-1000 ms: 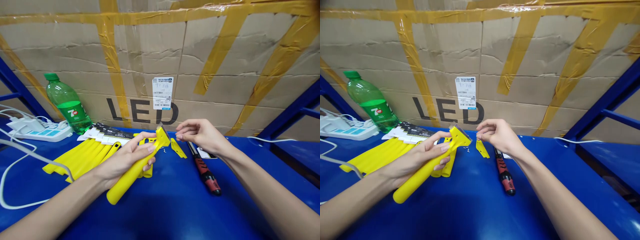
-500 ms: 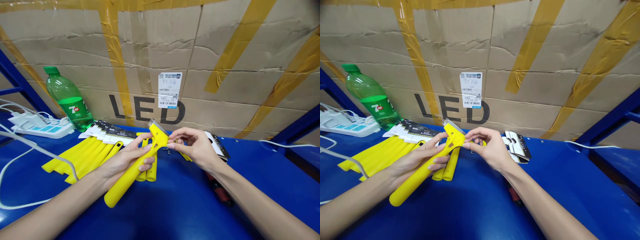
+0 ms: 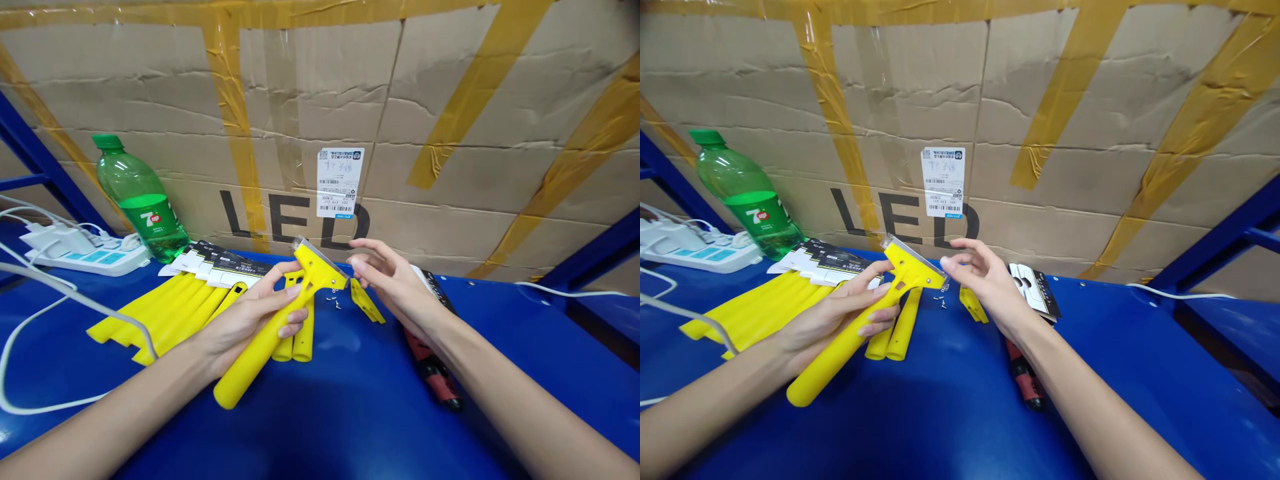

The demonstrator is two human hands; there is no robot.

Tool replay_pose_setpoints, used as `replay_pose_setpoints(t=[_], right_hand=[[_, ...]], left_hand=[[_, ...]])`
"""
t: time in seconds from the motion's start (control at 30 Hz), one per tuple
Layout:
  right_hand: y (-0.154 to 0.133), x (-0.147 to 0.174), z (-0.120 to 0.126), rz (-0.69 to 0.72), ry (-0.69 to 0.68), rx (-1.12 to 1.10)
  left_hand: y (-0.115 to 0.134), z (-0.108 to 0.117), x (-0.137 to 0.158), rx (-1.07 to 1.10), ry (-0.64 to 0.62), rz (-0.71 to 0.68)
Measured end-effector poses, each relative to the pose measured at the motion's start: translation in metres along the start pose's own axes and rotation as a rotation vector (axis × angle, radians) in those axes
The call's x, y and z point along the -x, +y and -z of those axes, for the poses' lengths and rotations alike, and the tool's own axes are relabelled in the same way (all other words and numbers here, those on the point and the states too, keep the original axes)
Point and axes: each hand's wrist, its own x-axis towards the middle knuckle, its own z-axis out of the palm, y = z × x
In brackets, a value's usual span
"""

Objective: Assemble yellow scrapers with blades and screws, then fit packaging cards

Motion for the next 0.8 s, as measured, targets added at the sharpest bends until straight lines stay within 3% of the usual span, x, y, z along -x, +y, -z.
replay_pose_setpoints(t=[0.13, 0.2, 0.5, 0.8], right_hand=[[0.007, -0.003, -0.002, 0.066, -0.07, 0.587], [0.009, -0.003, -0.006, 0.065, -0.153, 0.72], [0.009, 0.001, -0.017, 0.035, -0.251, 0.849], [0.0, 0.008, -0.009, -0.016, -0.358, 0.832]], left_hand=[[0.006, 0.003, -0.001, -0.014, 0.08, -0.038], [0.008, 0.004, -0.001, -0.026, 0.093, -0.046], [0.006, 0.007, -0.003, -0.017, 0.122, -0.037], [0.001, 0.009, -0.002, -0.006, 0.099, -0.041]])
